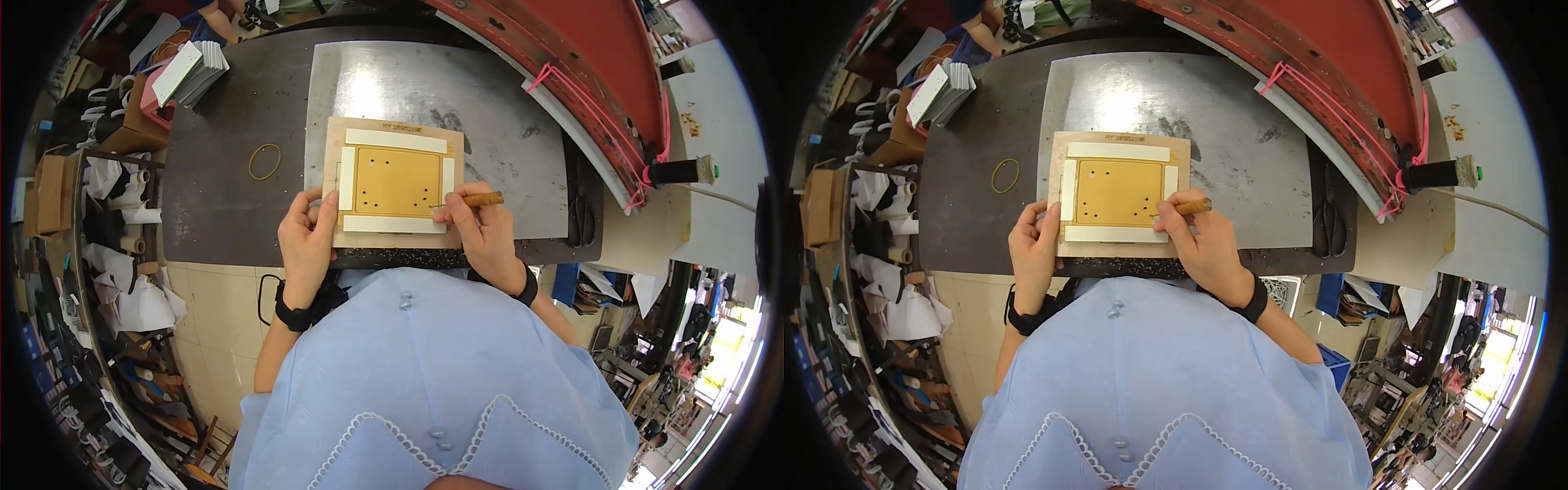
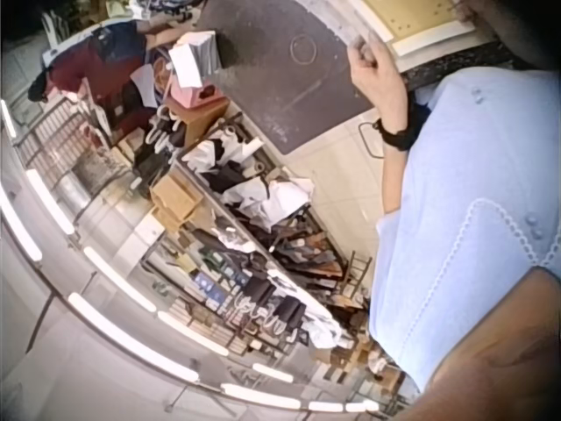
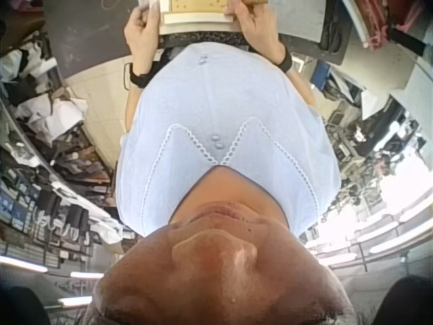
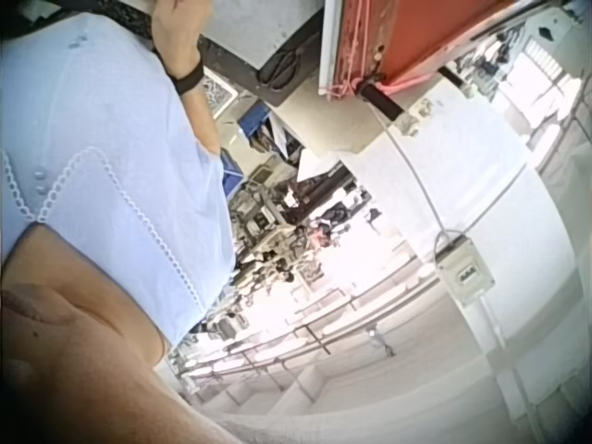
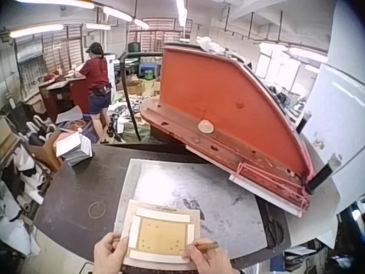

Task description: Punching leather pieces using a manual press and marking them with a template and pencil.

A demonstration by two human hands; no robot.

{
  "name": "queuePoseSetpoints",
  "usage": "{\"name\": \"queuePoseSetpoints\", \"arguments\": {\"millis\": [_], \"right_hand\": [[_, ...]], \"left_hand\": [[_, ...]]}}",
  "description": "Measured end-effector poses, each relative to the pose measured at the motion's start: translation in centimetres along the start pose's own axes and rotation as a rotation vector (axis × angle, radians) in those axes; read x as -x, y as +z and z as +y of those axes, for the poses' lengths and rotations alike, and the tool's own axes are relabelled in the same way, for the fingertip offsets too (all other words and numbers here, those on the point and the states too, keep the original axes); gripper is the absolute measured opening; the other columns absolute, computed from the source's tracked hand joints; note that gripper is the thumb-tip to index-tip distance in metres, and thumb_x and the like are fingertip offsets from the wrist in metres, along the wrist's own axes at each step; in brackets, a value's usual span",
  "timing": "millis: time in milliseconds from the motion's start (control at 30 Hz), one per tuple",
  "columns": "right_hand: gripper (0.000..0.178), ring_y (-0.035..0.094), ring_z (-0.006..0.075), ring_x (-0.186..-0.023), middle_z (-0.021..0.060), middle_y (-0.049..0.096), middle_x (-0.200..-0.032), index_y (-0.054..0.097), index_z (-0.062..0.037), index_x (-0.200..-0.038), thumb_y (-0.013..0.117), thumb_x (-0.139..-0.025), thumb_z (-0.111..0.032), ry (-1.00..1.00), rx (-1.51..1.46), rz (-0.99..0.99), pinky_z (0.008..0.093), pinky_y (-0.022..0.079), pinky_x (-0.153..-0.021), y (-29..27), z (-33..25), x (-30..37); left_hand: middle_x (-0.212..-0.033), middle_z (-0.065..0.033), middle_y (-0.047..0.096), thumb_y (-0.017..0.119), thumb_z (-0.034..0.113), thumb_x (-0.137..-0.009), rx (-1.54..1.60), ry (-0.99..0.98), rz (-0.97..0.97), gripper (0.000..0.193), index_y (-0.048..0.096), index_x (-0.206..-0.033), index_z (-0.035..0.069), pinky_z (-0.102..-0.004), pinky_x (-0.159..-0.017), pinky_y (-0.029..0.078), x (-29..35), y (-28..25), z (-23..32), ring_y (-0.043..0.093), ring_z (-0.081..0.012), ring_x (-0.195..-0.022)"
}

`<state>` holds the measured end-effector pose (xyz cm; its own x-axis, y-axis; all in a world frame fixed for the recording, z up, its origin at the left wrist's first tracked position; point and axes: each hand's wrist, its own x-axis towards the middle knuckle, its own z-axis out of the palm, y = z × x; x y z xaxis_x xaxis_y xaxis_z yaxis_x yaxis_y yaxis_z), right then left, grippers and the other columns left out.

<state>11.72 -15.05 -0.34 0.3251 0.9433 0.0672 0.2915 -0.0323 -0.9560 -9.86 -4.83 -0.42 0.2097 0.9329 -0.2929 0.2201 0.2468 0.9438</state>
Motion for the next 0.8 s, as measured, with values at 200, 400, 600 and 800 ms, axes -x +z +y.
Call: {"name": "queuePoseSetpoints", "arguments": {"millis": [200,400,600,800], "right_hand": [[0.02,0.069,0.0166,-0.074,0.0096,0.066,-0.079,0.054,-0.0004,-0.1,0.055,-0.101,-0.021,-0.027,0.023,-0.004,0.0274,0.053,-0.066,0.0,0.3,0.0],[0.016,0.066,0.0153,-0.069,0.0078,0.064,-0.08,0.058,0.0003,-0.098,0.059,-0.098,-0.016,-0.084,0.082,-0.034,0.0264,0.051,-0.062,-0.2,-0.5,-0.1],[0.013,0.056,0.0164,-0.059,0.0082,0.061,-0.078,0.061,0.0001,-0.093,0.065,-0.094,-0.012,-0.137,0.213,-0.069,0.0278,0.046,-0.056,-0.1,-1.9,-0.9],[0.014,0.056,0.0175,-0.059,0.0085,0.062,-0.077,0.061,-0.0003,-0.093,0.065,-0.094,-0.013,-0.159,0.252,-0.076,0.0279,0.046,-0.056,0.2,-1.7,-0.9]], "left_hand": [[-0.064,0.0019,0.063,0.062,0.025,-0.097,0.002,0.002,-0.007,0.031,0.063,-0.109,-0.003,-0.0197,-0.037,0.032,-0.1,-0.1,-0.1,0.043,-0.0008,-0.044],[-0.064,0.0017,0.063,0.062,0.025,-0.097,0.022,-0.004,-0.012,0.031,0.062,-0.11,-0.003,-0.0193,-0.037,0.031,-0.1,-0.1,-0.3,0.043,-0.0006,-0.044],[-0.064,0.0013,0.063,0.062,0.025,-0.097,0.03,-0.015,-0.009,0.031,0.062,-0.11,-0.004,-0.0193,-0.037,0.031,-0.1,0.0,-0.3,0.044,-0.0004,-0.044],[-0.061,0.0023,0.06,0.062,0.026,-0.097,0.048,-0.002,0.003,0.032,0.063,-0.108,-0.004,-0.0192,-0.036,0.03,-0.2,0.1,-0.5,0.042,-0.0007,-0.042]]}}
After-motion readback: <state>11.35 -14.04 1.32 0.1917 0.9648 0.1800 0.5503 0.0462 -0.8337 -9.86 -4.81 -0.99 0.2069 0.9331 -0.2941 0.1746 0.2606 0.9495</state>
